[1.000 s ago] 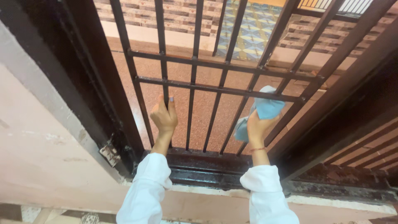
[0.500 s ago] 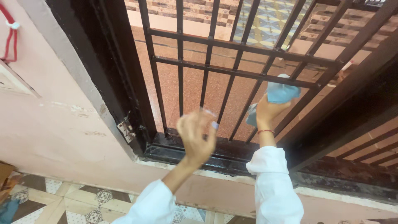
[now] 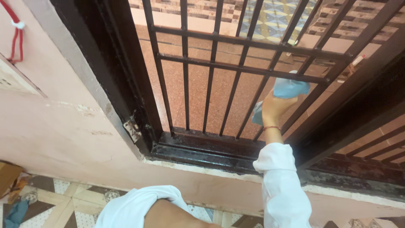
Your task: The person wipes the bars and frame of a black metal window grate using a blue cloth.
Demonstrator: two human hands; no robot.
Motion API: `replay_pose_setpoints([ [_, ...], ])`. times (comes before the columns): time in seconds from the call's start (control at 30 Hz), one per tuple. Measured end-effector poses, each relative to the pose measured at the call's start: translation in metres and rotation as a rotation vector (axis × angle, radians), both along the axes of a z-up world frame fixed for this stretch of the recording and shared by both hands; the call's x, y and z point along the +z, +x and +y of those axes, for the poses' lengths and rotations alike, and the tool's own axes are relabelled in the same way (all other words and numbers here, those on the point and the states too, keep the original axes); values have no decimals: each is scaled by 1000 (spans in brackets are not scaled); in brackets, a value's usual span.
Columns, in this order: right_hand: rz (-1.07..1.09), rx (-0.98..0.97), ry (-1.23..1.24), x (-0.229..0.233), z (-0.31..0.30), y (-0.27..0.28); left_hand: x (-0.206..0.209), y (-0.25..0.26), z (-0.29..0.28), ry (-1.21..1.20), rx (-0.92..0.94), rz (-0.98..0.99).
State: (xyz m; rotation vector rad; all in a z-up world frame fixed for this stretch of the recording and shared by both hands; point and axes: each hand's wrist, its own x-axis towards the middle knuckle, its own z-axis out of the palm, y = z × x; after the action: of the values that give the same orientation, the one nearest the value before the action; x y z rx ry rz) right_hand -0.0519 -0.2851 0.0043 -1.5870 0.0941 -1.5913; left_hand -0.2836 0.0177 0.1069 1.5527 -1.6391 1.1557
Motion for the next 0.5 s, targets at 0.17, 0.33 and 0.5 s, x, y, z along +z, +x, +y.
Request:
replay_pose_setpoints([
  [0.17, 19, -25, 2, -26, -12, 15, 18, -18, 12, 35, -49, -32],
  [0.33, 132, 57, 108, -36, -12, 7, 21, -16, 16, 40, -62, -52],
  [0.5, 85, -10, -40, -43, -3, -3, 21, -17, 11, 37, -84, -54],
])
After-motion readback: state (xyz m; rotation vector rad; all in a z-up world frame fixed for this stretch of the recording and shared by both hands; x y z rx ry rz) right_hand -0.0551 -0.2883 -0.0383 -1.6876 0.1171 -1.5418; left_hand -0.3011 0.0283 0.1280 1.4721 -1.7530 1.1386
